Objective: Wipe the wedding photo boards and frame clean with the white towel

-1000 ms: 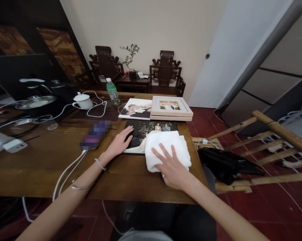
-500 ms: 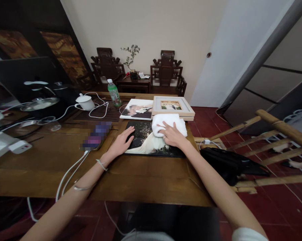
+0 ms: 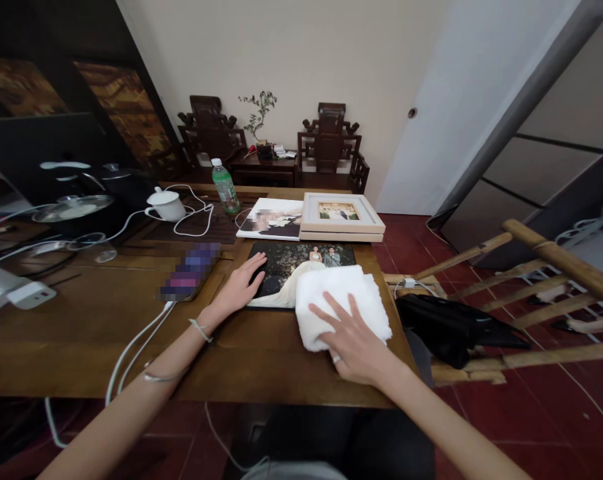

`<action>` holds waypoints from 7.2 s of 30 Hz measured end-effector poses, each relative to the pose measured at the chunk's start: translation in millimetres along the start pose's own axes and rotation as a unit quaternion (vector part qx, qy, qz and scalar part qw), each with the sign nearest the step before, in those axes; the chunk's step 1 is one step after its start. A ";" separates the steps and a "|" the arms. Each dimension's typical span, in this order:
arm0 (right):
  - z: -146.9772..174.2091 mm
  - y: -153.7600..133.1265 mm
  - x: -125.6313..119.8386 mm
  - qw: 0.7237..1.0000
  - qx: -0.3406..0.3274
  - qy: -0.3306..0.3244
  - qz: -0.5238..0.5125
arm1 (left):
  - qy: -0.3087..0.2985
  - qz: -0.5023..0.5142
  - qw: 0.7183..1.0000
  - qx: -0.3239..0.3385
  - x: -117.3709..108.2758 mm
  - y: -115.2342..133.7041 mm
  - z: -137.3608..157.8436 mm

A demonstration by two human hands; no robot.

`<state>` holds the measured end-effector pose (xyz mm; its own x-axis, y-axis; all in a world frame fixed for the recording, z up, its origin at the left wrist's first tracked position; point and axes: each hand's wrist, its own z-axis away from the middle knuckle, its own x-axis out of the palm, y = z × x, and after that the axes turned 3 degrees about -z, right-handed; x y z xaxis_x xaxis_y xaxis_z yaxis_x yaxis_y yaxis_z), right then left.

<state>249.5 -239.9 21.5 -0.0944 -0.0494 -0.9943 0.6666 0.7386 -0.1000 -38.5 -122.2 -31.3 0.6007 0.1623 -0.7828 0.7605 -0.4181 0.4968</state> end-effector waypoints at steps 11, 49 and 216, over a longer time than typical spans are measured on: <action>-58.3 77.2 -9.4 0.998 0.044 0.032 -0.022 | -0.011 0.004 1.000 -0.008 -0.7 -2.8 -1.0; -123.9 80.0 -12.0 0.996 0.085 0.018 -0.024 | -0.012 -0.001 1.000 -0.004 -2.2 -0.8 -1.1; -86.8 105.5 -12.9 0.991 0.085 0.085 -0.051 | -0.033 -0.030 0.999 -0.012 -3.7 0.5 -0.3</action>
<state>256.9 -103.0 27.1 -0.2816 0.0056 -0.9595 0.7609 0.6106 -0.2197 -40.3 -122.7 -28.0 0.5367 0.1276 -0.8340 0.8008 -0.3883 0.4559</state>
